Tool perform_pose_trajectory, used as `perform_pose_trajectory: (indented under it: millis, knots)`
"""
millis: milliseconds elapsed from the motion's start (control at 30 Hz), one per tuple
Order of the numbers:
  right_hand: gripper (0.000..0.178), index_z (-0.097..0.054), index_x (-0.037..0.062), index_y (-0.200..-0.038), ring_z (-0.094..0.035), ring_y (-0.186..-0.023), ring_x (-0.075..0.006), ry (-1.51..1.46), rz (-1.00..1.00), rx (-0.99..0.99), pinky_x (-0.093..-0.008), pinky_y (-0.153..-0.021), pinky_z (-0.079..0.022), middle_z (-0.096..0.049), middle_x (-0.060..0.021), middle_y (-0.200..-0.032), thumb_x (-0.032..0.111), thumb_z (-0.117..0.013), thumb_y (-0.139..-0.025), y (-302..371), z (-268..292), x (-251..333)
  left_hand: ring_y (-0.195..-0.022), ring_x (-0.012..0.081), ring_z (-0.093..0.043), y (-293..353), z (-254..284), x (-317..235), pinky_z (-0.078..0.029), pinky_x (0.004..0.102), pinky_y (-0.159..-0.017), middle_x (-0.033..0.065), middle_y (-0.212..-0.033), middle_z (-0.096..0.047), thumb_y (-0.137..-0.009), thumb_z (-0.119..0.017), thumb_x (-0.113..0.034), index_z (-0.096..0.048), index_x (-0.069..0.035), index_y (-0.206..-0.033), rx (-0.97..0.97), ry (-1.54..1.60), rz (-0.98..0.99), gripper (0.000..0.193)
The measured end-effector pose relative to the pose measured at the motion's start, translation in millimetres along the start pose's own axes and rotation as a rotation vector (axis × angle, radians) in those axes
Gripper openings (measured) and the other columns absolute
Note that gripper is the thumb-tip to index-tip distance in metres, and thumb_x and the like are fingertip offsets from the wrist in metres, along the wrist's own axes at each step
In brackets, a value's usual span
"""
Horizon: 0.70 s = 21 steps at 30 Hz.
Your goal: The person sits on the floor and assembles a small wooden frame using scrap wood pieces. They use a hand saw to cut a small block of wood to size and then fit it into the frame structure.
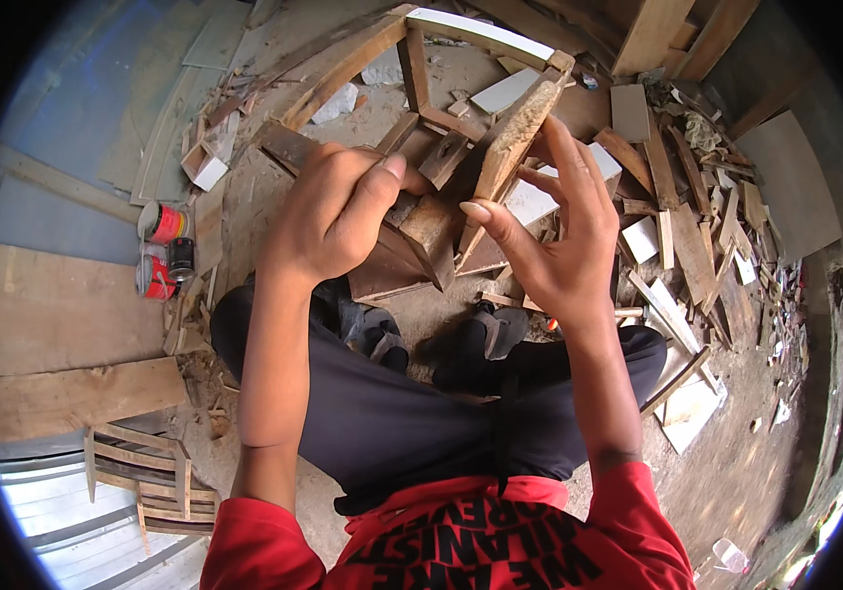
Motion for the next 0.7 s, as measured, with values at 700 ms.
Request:
perform_pose_trajectory:
  millis: [700]
  knots:
    - [0.075, -0.047, -0.0013, -0.138, -0.058, -0.12, -0.0324, -0.093, -0.111, 0.063, -0.0413, -0.095, -0.056, -0.051, -0.02, -0.13, 0.013, -0.085, -0.075, 15, -11, -14, -0.066, 0.0361, -0.068, -7, -36, -25, -0.055, 0.0439, -0.062, 0.0178, -0.074, -0.069, -0.092, -0.064, -0.041, -0.071, -0.001, -0.091, -0.081, -0.296, -0.03, 0.04]
Point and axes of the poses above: each hand's wrist, its own y-axis away from the middle knuckle, its own z-axis out of the back of the hand, x = y × z, the point moved 3 cm from there along -y, towards the middle knuckle
